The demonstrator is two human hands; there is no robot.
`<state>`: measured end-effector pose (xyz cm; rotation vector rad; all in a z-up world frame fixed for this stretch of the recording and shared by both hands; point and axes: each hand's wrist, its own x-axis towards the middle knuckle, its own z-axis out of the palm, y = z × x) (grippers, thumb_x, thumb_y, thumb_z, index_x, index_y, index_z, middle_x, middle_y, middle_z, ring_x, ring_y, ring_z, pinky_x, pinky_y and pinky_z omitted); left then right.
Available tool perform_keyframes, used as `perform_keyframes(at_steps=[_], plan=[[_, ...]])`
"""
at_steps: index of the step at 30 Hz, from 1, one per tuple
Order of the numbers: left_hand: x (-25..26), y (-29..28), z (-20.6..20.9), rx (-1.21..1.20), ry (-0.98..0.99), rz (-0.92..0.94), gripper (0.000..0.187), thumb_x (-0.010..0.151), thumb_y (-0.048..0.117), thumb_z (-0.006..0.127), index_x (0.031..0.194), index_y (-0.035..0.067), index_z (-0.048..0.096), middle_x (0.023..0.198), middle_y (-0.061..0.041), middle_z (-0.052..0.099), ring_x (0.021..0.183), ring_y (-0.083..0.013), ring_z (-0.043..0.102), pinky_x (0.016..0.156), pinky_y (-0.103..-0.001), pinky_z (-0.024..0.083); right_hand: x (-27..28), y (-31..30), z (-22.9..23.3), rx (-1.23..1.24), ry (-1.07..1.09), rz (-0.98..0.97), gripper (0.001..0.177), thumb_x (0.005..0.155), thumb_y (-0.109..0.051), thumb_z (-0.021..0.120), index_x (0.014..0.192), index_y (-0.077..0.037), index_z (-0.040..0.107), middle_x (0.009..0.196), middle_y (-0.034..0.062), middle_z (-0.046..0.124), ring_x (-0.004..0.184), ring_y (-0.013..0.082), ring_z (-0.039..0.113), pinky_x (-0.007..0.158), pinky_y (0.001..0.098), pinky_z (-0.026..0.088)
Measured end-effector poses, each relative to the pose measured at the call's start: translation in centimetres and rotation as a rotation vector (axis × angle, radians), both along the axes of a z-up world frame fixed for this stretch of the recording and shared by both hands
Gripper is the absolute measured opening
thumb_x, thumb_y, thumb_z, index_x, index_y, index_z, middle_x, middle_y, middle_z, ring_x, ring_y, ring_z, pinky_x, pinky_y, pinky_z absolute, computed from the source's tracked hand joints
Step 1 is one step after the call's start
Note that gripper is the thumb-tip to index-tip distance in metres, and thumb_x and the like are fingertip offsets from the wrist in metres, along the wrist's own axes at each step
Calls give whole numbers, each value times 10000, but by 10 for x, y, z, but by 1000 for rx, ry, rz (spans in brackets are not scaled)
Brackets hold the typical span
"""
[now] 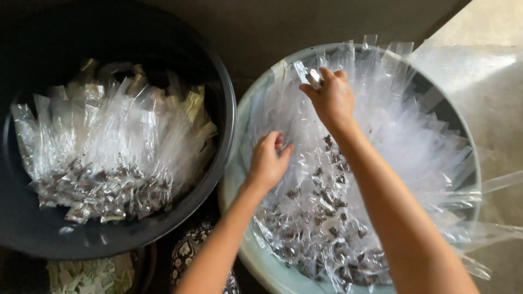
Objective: Manually sealing small plastic bags containing food items using a lighter to melt the plastic shut.
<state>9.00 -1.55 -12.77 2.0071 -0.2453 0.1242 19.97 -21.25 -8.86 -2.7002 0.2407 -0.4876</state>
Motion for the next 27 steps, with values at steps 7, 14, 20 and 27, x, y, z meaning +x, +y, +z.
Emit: perform_keyframes(at_steps=[7, 14, 20, 27], plan=[[25, -79, -73, 239, 197, 116, 467, 867, 418, 746, 1202, 104, 662, 936, -92, 717, 906, -332, 739, 809, -500, 581, 10, -37, -24, 112, 45, -45, 178, 846, -282, 805, 939, -151, 730, 810, 132, 713, 827, 415, 719, 691, 527, 570], [20, -30, 18, 1, -86, 203, 183, 1009, 319, 607, 1000, 197, 743, 989, -3, 754, 930, -255, 738, 836, -447, 568, -136, -46, 118, 842, -192, 36, 193, 918, 0, 676, 1109, 12, 697, 799, 117, 681, 447, 125, 533, 426, 251, 448], [-22, -14, 135, -727, 166, -132, 180, 1029, 219, 582, 1056, 47, 627, 930, -159, 757, 780, -217, 751, 759, -329, 622, -209, -37, 159, 1027, -100, 146, 164, 937, -33, 729, 1096, 4, 712, 694, 100, 626, 522, 148, 563, 486, 250, 473], [-78, -6, 185, -414, 4, -247, 219, 963, 333, 644, 968, 123, 706, 956, -27, 752, 886, -162, 693, 840, -323, 570, -244, 13, 202, 983, 68, 246, 184, 856, -103, 781, 986, 27, 777, 971, 75, 728, 545, 115, 529, 500, 233, 437]])
